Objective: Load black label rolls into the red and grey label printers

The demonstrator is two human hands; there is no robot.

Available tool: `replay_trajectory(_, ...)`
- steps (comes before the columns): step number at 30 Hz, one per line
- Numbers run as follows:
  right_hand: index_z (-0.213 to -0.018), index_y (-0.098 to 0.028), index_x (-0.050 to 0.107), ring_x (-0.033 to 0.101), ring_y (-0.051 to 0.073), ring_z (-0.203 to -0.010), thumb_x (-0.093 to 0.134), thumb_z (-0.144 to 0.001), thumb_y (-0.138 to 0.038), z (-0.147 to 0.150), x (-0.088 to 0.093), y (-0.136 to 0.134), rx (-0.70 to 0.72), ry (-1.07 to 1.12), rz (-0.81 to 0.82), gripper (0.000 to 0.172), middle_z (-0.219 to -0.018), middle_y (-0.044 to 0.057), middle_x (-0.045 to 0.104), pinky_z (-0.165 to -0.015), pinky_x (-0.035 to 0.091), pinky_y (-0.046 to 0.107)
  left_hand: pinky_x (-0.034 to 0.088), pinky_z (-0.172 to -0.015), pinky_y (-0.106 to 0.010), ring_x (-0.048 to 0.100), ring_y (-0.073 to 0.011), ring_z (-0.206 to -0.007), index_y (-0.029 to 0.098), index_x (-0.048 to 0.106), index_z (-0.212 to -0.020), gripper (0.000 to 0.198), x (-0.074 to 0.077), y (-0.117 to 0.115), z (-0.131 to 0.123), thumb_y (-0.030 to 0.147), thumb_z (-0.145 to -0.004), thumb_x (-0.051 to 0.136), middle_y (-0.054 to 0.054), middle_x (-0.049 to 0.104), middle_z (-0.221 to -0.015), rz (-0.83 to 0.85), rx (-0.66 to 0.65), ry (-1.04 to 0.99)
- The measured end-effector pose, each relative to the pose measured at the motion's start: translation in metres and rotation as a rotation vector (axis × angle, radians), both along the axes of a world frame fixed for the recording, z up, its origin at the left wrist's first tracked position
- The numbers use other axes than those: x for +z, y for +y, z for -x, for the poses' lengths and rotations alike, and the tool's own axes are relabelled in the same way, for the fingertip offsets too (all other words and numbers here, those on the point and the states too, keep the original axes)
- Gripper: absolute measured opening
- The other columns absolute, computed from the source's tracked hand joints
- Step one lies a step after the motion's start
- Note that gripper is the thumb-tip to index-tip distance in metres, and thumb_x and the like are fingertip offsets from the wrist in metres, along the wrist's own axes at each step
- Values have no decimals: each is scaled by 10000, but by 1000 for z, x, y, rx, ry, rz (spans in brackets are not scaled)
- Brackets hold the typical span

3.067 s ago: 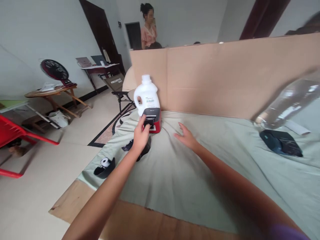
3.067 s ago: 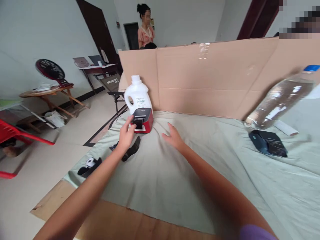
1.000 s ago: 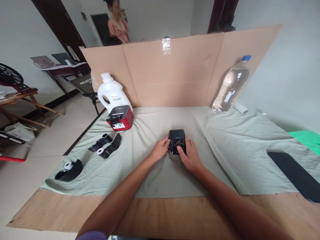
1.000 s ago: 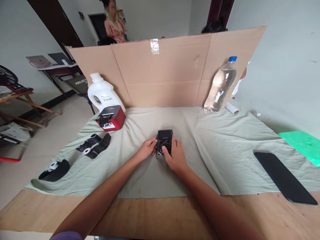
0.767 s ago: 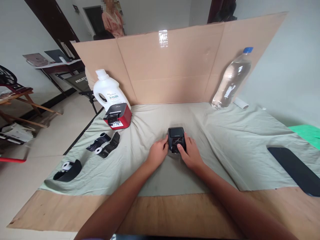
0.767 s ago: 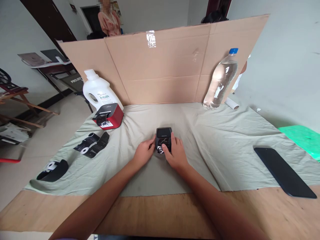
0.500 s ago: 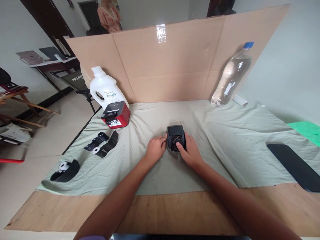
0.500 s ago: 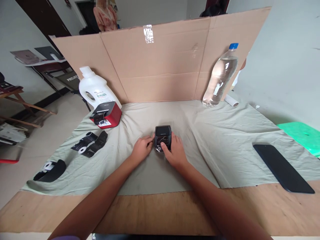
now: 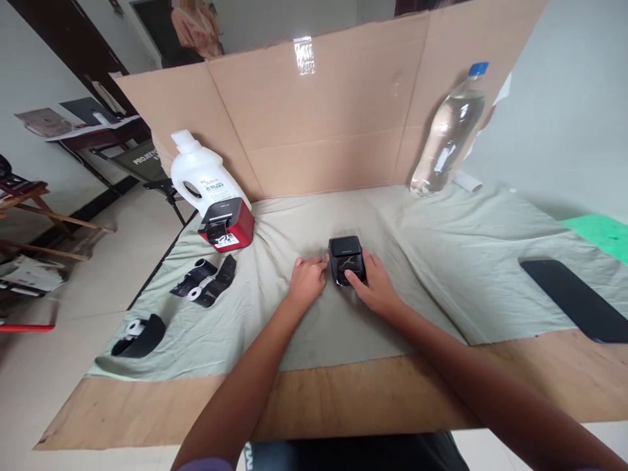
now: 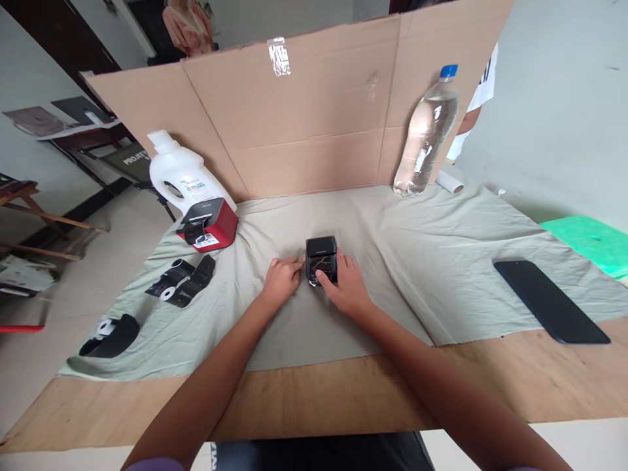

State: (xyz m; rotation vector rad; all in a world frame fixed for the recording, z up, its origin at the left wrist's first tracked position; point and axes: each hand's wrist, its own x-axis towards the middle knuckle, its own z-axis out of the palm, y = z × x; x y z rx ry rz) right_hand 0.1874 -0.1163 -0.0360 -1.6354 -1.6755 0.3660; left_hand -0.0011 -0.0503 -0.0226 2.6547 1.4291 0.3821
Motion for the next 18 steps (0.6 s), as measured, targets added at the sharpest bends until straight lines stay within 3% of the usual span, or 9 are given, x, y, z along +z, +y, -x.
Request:
replay_trajectory(3,-1511,-93,388,528,362,-1208,425,-946,-574,-1,-1,1,-19,27,4,743,-1280,211,591,-1056,421,532,413,-887,-390,676,-246,-997,215,682,-1302,463,-2,0,1,119,-943,407,-94,749,-1004,42,13,-89)
replay_trajectory(6,-1491,-107,440,516,343,-1247,362,-975,-563,-2,-3,4,-50,60,10,693,-1352,206,583,-1076,403,519,437,-925,-369,684,-222,-981,238,688,-1287,391,-4,-1,2,269,-1009,415,-65,758,-1038,122,55,-304)
replay_trajectory(9,-1514,-133,433,413,337,-1390,311,-995,-561,-4,-8,7,-50,35,-16,684,-1560,187,432,-1138,329,536,455,-930,-344,683,-202,-893,229,662,-1297,416,-5,0,1,456,-985,505,-37,757,-951,189,90,-439)
replay_trajectory(12,-1544,-155,403,348,317,-1460,271,-1005,-565,-6,-10,10,-35,26,-26,689,-1640,151,326,-1168,287,545,457,-917,-338,668,-194,-876,217,628,-1301,440,-7,0,1,476,-951,559,-26,734,-952,205,64,-469)
replay_trajectory(18,-1550,-197,408,391,278,-1450,218,-1007,-594,-13,12,31,-25,127,62,699,-1571,104,463,-1189,314,475,433,-936,-342,649,-177,-886,252,607,-1258,403,-8,2,2,497,-942,553,9,717,-968,280,52,-508)
